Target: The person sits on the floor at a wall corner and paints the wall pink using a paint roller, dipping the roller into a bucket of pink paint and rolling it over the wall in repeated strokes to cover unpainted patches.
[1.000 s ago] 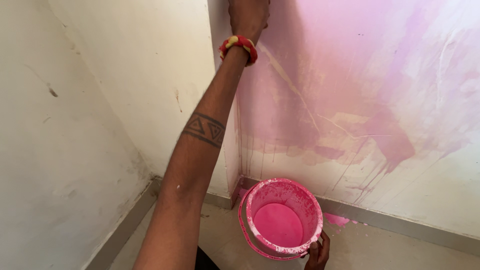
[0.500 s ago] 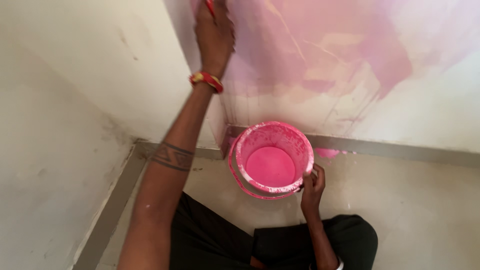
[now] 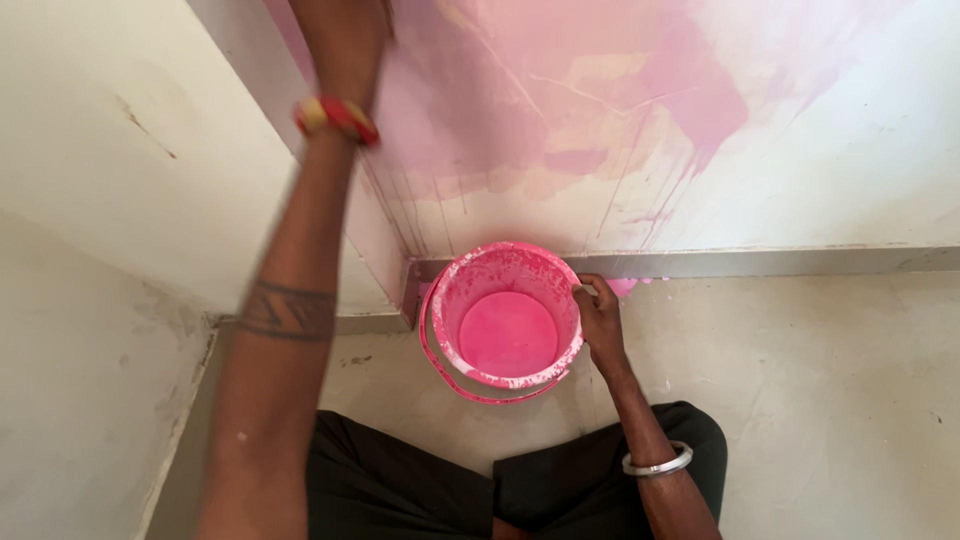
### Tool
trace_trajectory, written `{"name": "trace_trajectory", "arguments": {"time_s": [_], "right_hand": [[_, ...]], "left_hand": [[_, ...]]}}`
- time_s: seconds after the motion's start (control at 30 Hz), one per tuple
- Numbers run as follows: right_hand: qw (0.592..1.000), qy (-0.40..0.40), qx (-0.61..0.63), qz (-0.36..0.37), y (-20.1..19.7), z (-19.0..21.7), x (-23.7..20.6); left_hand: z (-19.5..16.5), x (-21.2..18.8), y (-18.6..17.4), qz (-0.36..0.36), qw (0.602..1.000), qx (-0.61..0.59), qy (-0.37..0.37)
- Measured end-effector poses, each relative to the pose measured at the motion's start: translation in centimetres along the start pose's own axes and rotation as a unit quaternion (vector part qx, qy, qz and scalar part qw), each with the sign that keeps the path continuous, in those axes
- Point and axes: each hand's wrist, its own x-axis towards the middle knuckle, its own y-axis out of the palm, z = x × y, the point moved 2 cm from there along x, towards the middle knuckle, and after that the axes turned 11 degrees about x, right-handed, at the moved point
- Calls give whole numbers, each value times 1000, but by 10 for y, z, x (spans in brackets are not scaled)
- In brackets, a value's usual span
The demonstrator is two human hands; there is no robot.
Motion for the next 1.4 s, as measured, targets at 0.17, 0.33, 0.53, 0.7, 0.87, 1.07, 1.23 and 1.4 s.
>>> {"name": "trace_trajectory", "arguments": {"time_s": [0.17,0.33,0.53,0.7,0.87,1.07,1.23,1.4], "right_hand": [[998,-55,-9,12,3,-3,1],[994,-99,-32,15,11,-2,9],[999,19,-27,-26,6,-14,16],[999,24,-8,-28,6,-20,22],[999,33,-11,-32,4,-22,21],[999,26,-4,-19,6,-19,20],[998,46,-23,-32,8,-16,21],[999,30,-15,-20,8,-15,21]], "left_hand": [[6,-64,2,13,1000,27,9],[-11,-32,-3,7,999,38,7],[-90,93,10,-28,996,42,74],[-98,103,30,-33,995,48,79],[-44,-2,34,-22,997,53,54],[-7,-63,22,44,995,75,-42],[-48,5,30,-28,995,65,74],[-116,89,54,-67,987,50,135]]}}
